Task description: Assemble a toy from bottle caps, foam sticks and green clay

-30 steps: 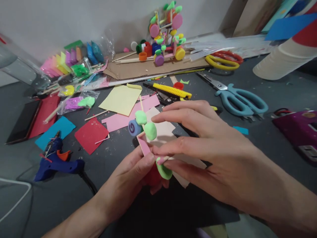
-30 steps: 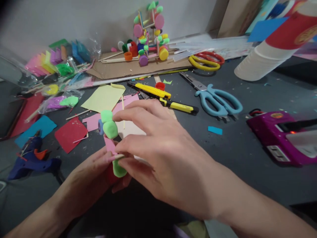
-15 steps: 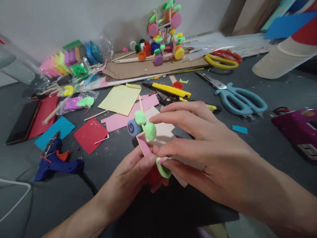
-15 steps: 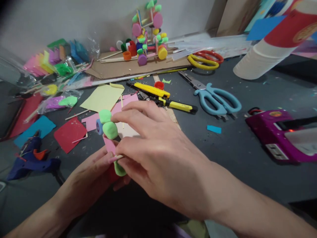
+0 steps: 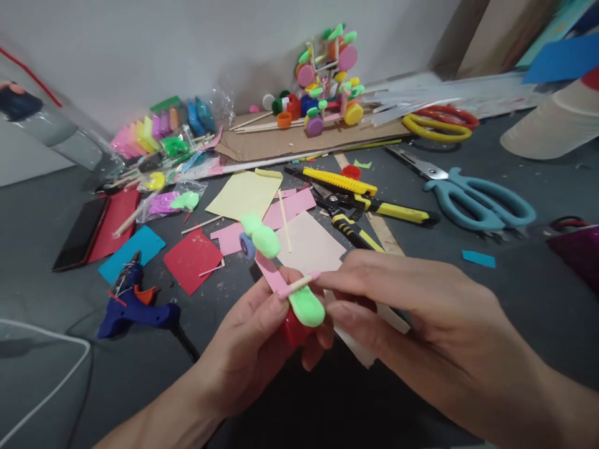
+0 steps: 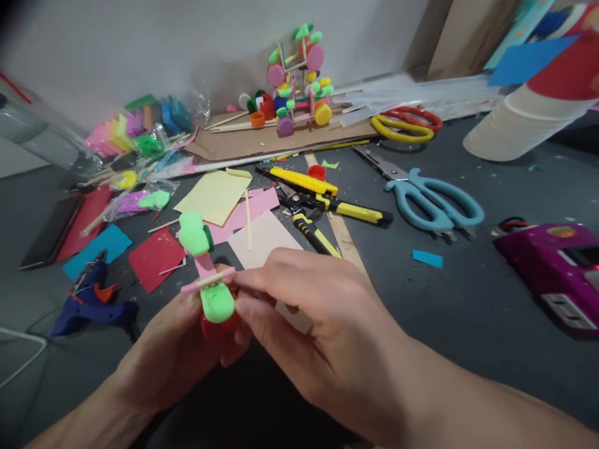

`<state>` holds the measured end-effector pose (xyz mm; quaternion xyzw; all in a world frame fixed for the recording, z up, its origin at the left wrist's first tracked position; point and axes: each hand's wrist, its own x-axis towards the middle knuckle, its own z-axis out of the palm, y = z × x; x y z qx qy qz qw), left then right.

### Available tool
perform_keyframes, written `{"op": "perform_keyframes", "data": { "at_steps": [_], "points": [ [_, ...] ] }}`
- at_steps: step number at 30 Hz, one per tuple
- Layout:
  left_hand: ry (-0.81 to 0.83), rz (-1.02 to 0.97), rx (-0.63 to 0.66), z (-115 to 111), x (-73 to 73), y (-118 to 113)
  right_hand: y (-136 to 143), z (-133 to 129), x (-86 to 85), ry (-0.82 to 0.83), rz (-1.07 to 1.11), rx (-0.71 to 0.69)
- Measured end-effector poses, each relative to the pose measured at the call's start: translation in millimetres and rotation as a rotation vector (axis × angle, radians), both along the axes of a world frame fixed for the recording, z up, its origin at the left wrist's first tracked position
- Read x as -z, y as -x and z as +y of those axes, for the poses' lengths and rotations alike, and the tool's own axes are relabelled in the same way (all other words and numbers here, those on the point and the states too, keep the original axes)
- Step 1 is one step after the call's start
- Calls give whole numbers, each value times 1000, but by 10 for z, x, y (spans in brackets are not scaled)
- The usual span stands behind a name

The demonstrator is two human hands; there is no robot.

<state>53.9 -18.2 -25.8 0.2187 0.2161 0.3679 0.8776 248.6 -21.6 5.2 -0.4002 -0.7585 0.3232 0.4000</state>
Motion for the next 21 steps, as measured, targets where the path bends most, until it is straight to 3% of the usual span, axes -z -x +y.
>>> {"op": "perform_keyframes", "data": {
  "at_steps": [11, 18, 21],
  "points": [
    [-69, 39, -32, -2, 72, -8, 25, -34, -40, 87, 71, -4],
    [-129, 131, -34, -25, 54, -29, 84, 13, -57, 377, 115, 87],
    [-146, 165, -49, -43, 50, -24, 99, 19, -65, 426, 86, 138]
  ]
}}
